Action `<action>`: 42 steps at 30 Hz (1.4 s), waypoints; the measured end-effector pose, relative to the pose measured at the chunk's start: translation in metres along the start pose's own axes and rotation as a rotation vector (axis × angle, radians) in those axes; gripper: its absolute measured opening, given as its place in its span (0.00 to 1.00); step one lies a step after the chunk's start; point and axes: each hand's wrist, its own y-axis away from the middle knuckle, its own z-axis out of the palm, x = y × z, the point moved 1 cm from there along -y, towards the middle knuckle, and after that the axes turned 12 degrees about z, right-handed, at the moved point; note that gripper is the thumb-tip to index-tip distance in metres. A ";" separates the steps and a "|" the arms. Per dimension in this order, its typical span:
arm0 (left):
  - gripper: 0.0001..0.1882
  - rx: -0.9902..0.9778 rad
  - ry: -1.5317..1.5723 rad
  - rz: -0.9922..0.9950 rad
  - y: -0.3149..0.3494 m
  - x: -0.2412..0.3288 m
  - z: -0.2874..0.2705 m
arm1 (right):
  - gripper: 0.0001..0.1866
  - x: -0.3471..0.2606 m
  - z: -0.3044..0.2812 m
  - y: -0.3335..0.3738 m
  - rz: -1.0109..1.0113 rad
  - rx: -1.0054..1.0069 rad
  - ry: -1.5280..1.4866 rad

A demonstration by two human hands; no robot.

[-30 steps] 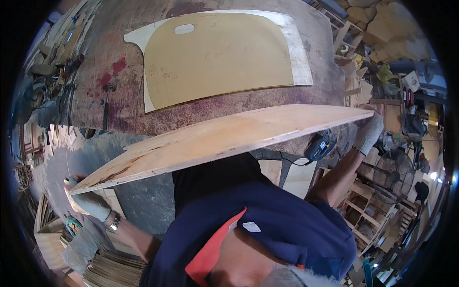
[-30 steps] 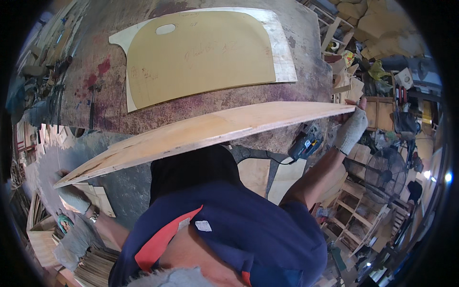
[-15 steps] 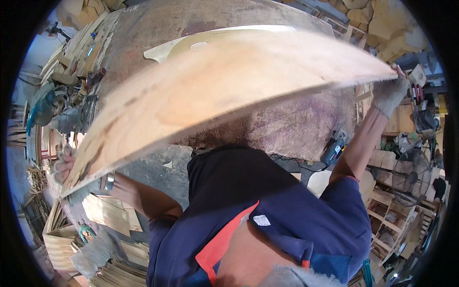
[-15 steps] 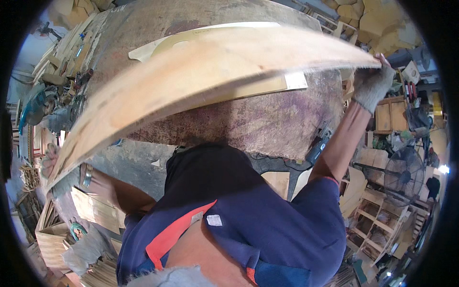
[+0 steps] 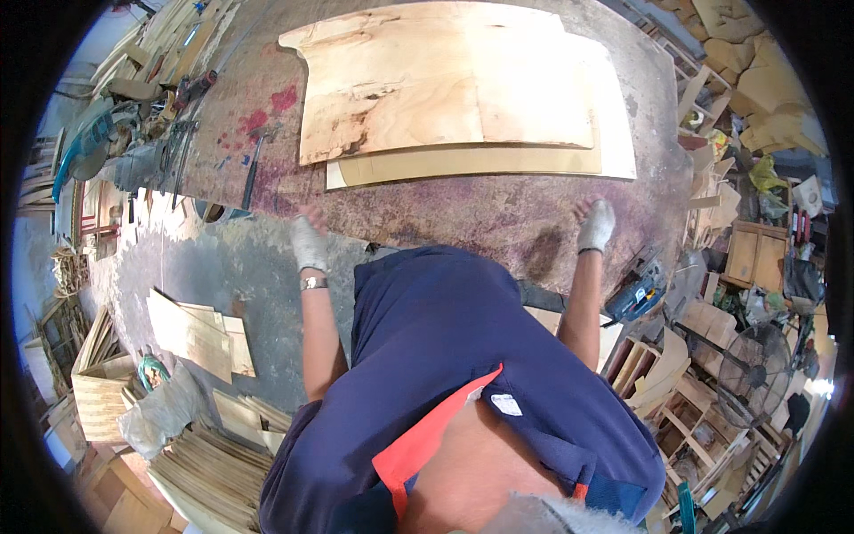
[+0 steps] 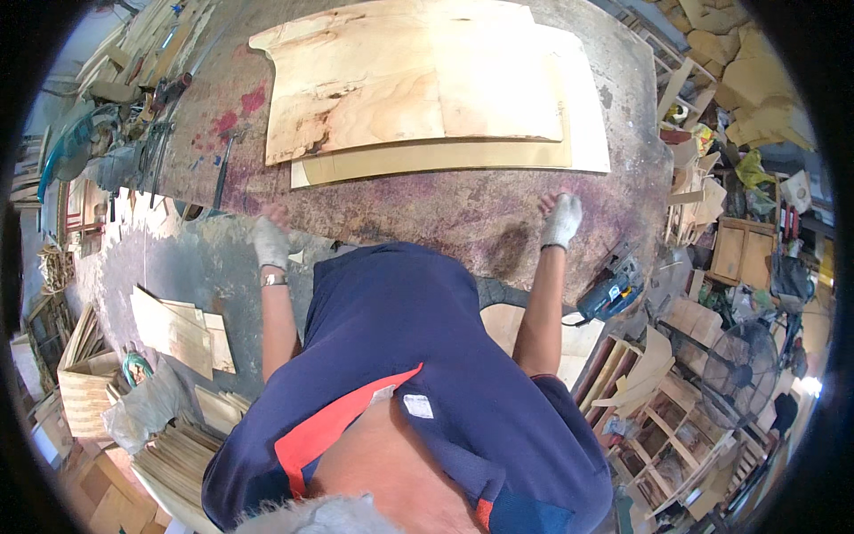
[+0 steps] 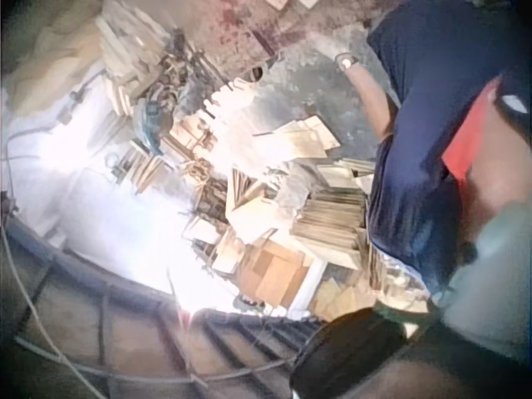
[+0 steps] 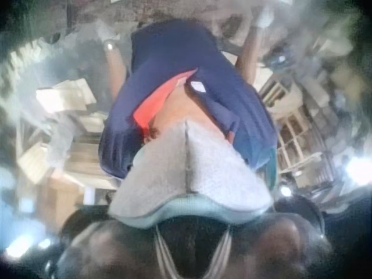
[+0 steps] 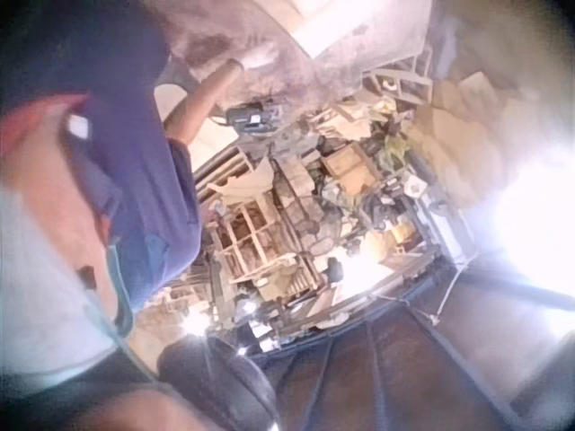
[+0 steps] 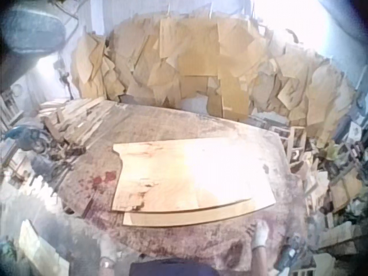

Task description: The person aligns a curved wooden template on a larger wooden panel, traces its outline with a pen, and then uses a hammer to drive nails into the panel along the traced line. The person also uses a nail gun to fasten the pieces together.

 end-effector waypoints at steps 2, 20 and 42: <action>0.25 -0.032 -0.001 -0.059 0.004 -0.031 0.015 | 0.09 0.030 0.003 0.010 0.099 -0.054 0.019; 0.38 0.199 0.126 -0.570 -0.045 -0.030 0.125 | 0.14 0.080 0.115 0.036 0.312 -0.304 0.154; 0.07 -0.009 0.119 -0.118 -0.033 -0.003 0.129 | 0.12 0.050 0.163 0.038 0.428 -0.385 -0.027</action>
